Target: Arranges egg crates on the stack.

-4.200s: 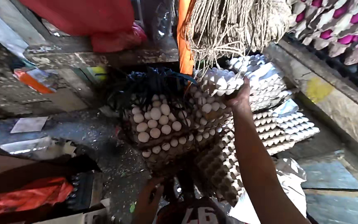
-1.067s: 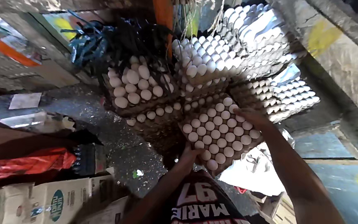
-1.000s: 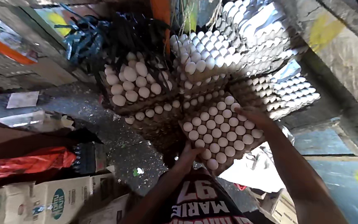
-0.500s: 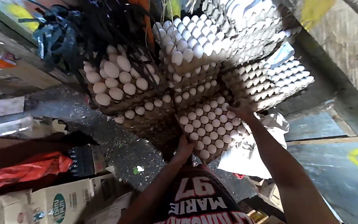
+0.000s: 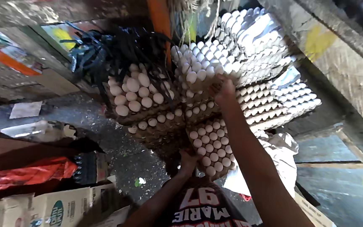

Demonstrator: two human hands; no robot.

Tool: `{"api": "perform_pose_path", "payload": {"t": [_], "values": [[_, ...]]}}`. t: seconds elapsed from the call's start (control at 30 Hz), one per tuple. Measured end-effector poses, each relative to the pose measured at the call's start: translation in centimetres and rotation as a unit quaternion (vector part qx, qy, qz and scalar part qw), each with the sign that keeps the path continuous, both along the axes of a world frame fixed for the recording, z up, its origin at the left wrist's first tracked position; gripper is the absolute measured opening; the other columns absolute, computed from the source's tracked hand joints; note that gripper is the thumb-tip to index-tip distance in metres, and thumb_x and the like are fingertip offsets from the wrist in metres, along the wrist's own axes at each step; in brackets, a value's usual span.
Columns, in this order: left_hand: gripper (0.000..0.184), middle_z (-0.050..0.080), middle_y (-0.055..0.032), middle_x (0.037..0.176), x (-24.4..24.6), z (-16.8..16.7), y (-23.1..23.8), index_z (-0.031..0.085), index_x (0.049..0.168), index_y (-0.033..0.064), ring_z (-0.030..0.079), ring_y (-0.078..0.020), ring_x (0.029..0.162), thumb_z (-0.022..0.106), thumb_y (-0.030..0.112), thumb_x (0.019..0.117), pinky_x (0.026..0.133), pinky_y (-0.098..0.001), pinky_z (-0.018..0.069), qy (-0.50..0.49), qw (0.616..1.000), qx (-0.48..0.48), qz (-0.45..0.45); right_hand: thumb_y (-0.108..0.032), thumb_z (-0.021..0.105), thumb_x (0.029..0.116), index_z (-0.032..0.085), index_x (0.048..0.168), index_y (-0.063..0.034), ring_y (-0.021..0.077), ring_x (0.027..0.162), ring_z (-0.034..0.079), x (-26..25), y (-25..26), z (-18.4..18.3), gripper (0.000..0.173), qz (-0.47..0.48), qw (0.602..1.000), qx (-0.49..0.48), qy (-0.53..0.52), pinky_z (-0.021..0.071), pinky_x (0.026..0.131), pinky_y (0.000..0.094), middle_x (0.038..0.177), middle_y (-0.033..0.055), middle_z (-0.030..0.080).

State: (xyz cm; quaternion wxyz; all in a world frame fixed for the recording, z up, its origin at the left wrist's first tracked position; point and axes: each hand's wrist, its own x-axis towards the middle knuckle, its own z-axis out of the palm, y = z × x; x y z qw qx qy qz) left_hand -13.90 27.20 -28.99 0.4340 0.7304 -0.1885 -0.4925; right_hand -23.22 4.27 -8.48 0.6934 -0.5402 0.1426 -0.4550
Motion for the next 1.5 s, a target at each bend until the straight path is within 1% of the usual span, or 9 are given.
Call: {"api": "perform_pose_path", "payload": {"t": [0.07, 0.13, 0.23, 0.37, 0.53, 0.67, 0.93, 1.4, 1.5], "values": [[0.1, 0.058, -0.0244, 0.13, 0.7, 0.1, 0.1, 0.032, 0.146, 0.0016, 0.065, -0.0315, 0.111, 0.094, 0.016, 0.069, 0.089, -0.0483, 0.0598, 0.026, 1.0, 0.001, -0.005, -0.029, 0.067, 0.0939, 0.051, 0.136, -0.0009, 0.0352, 0.103, 0.067, 3.4, -4.7, -3.1, 0.053, -0.181, 0.943, 0.276, 0.036, 0.0599, 0.083, 0.0477, 0.121, 0.0263, 0.061], [0.095, 0.06, -0.0226, 0.129, 1.2, 0.2, 0.1, 0.036, 0.146, 0.0033, 0.066, -0.0303, 0.11, 0.093, 0.019, 0.0719, 0.088, -0.0477, 0.0602, 0.041, 0.998, 0.004, -0.042, -0.035, 0.071, 0.0919, 0.049, 0.141, -0.0118, 0.0289, 0.106, 0.066, 5.6, -7.2, -2.4, 0.059, -0.274, 0.881, 0.38, 0.067, 0.0599, 0.083, 0.0462, 0.128, 0.0152, 0.061], [0.093, 0.06, -0.018, 0.133, 1.8, -0.3, 0.1, 0.038, 0.149, 0.0063, 0.065, -0.0252, 0.116, 0.091, 0.023, 0.0747, 0.095, -0.0438, 0.0588, 0.074, 0.993, -0.011, -0.094, -0.034, 0.067, 0.0961, 0.053, 0.133, -0.012, 0.0209, 0.084, 0.065, 6.9, -9.1, -1.7, 0.045, -0.297, 0.887, 0.353, 0.016, 0.0578, 0.069, 0.0387, 0.108, 0.0105, 0.063], [0.078, 0.064, -0.0138, 0.13, 2.3, -1.3, 0.3, 0.049, 0.145, 0.0075, 0.066, -0.0226, 0.114, 0.088, 0.026, 0.0802, 0.095, -0.0423, 0.0583, 0.121, 0.98, -0.015, -0.155, -0.044, 0.068, 0.0946, 0.054, 0.124, -0.0146, 0.0161, 0.081, 0.062, 8.6, -12.7, -2.4, 0.044, -0.227, 0.915, 0.33, -0.059, 0.0568, 0.07, 0.0344, 0.102, 0.0052, 0.061], [0.07, 0.065, -0.0128, 0.128, 2.1, -1.2, 0.3, 0.047, 0.146, 0.0086, 0.068, -0.0226, 0.11, 0.082, 0.02, 0.0861, 0.092, -0.0418, 0.0592, 0.202, 0.968, -0.03, -0.148, -0.058, 0.062, 0.0945, 0.048, 0.145, -0.0171, 0.0288, 0.124, 0.061, 10.9, -13.8, -2.4, 0.066, -0.188, 0.919, 0.343, -0.06, 0.0541, 0.1, 0.0561, 0.137, 0.011, 0.061], [0.065, 0.066, -0.0135, 0.127, 2.0, -1.9, 0.3, 0.05, 0.143, 0.0089, 0.069, -0.0249, 0.108, 0.082, 0.017, 0.0861, 0.089, -0.0432, 0.0607, 0.228, 0.965, -0.022, -0.126, -0.037, 0.062, 0.0927, 0.056, 0.128, -0.0136, 0.0289, 0.11, 0.064, 10.1, -13.8, -5.0, 0.042, -0.156, 0.939, 0.273, -0.141, 0.0549, 0.091, 0.0586, 0.118, 0.0123, 0.066], [0.069, 0.067, -0.0151, 0.124, 1.7, -2.3, 0.2, 0.049, 0.144, 0.0078, 0.069, -0.0262, 0.104, 0.083, 0.014, 0.0838, 0.086, -0.0443, 0.061, 0.234, 0.966, -0.024, -0.11, -0.036, 0.049, 0.0935, 0.059, 0.112, -0.0094, 0.0252, 0.101, 0.066, 8.4, -11.0, -5.2, 0.034, -0.13, 0.946, 0.185, -0.231, 0.0551, 0.088, 0.0526, 0.105, 0.0114, 0.067], [0.059, 0.068, -0.0122, 0.124, 2.5, -0.7, -0.3, 0.052, 0.141, 0.0064, 0.068, -0.0228, 0.108, 0.078, 0.013, 0.0889, 0.09, -0.0417, 0.0598, 0.196, 0.966, -0.007, -0.168, -0.023, 0.045, 0.0941, 0.065, 0.086, -0.0149, 0.0107, 0.079, 0.068, -8.1, 1.1, -7.1, 0.023, -0.309, 0.935, 0.079, -0.155, 0.0581, 0.073, 0.0338, 0.081, -0.0004, 0.069], [0.063, 0.068, -0.012, 0.125, 3.5, 0.3, 0.0, 0.053, 0.141, 0.0055, 0.068, -0.0217, 0.111, 0.081, 0.028, 0.0886, 0.093, -0.0419, 0.0588, 0.14, 0.983, 0.013, -0.122, -0.033, 0.047, 0.0966, 0.067, 0.097, -0.0196, 0.0069, 0.083, 0.067, -13.7, 5.4, -8.6, 0.024, -0.247, 0.955, 0.08, -0.141, 0.0578, 0.074, 0.031, 0.088, -0.0037, 0.068]]}}
